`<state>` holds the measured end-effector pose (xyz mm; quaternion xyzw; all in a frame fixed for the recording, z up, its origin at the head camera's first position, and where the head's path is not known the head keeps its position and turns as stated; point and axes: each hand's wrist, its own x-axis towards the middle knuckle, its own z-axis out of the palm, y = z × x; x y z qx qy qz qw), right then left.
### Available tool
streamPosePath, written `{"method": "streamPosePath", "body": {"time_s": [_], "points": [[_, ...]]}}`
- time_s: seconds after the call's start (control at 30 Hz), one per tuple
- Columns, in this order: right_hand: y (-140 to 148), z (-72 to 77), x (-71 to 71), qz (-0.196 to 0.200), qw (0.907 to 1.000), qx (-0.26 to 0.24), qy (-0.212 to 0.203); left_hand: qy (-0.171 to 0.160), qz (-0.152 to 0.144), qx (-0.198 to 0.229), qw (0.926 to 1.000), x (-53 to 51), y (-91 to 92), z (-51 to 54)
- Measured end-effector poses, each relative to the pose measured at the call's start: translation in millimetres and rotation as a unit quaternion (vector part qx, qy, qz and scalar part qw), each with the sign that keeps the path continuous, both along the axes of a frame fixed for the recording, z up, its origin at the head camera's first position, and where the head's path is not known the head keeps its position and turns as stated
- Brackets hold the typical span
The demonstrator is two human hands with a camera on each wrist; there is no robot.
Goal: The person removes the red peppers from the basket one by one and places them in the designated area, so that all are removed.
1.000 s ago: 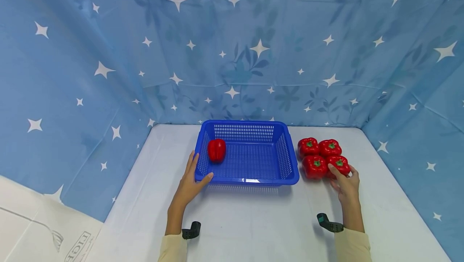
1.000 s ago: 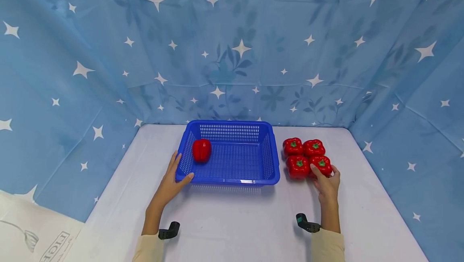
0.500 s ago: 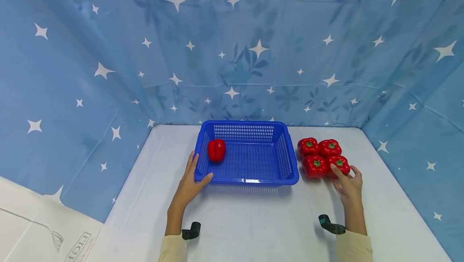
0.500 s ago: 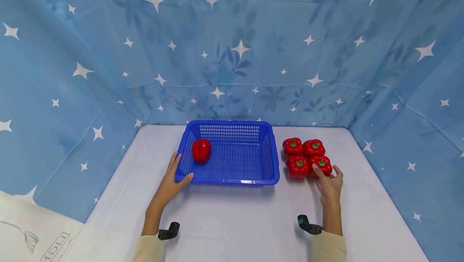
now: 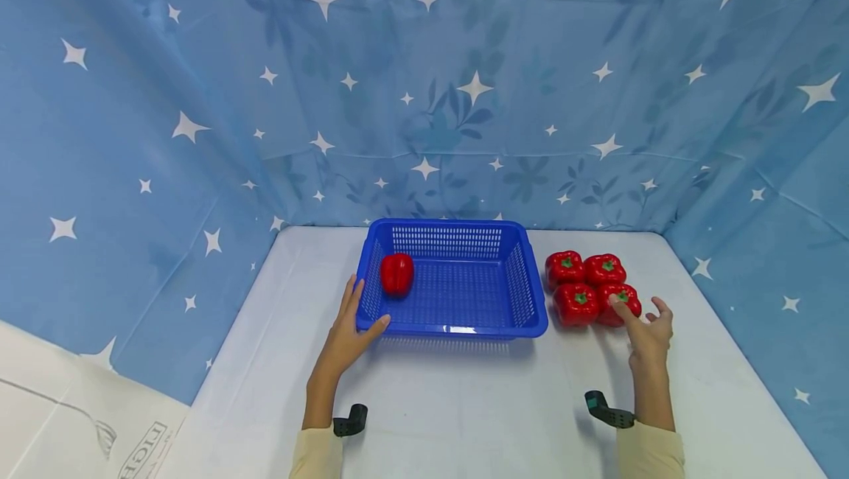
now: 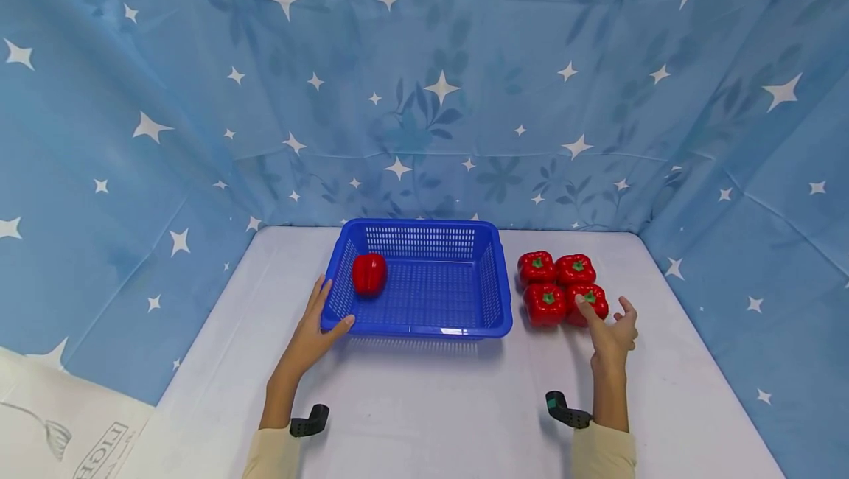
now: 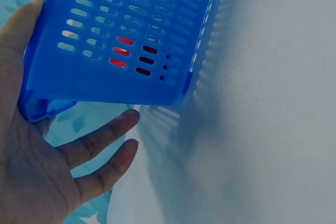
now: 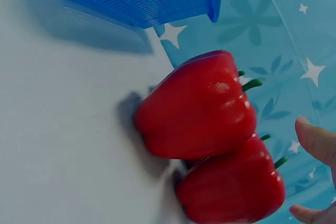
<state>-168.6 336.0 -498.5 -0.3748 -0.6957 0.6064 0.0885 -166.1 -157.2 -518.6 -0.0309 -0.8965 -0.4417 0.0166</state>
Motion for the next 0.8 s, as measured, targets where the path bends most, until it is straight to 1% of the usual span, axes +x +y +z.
{"method": "streamPosePath", "body": {"time_s": [0.1, 0.2, 0.33, 0.5, 0.63, 0.73, 0.8], "points": [[-1, 8.4, 0.6, -0.007, 0.9987, 0.05, -0.01, 0.001, 0.0, 0.001, 1.0, -0.2, 0.0, -0.3], [-3, 18.4, 0.5, -0.016, 0.9971, 0.074, -0.001, 0.002, -0.002, 0.003, 1.0, -0.4, -0.1, -0.2], [-9, 33.6, -2.6, -0.024, 0.9943, 0.099, 0.028, 0.004, -0.004, 0.004, 1.0, -0.7, 0.0, 0.2], [-18, 51.8, -11.5, -0.023, 0.9862, 0.146, 0.075, 0.004, -0.003, 0.001, 1.0, -1.2, 0.1, 0.0], [-30, 69.1, -20.5, 0.002, 0.9805, 0.16, 0.114, 0.0, -0.001, -0.001, 1.0, -1.3, -0.4, -0.5], [-42, 80.7, -28.3, 0.033, 0.9773, 0.16, 0.135, 0.001, -0.002, -0.002, 1.0, -0.8, -0.8, -0.8], [-50, 85.6, -34.1, 0.057, 0.9743, 0.155, 0.153, 0.0, -0.002, -0.001, 1.0, -0.6, -0.8, -1.0]]}}
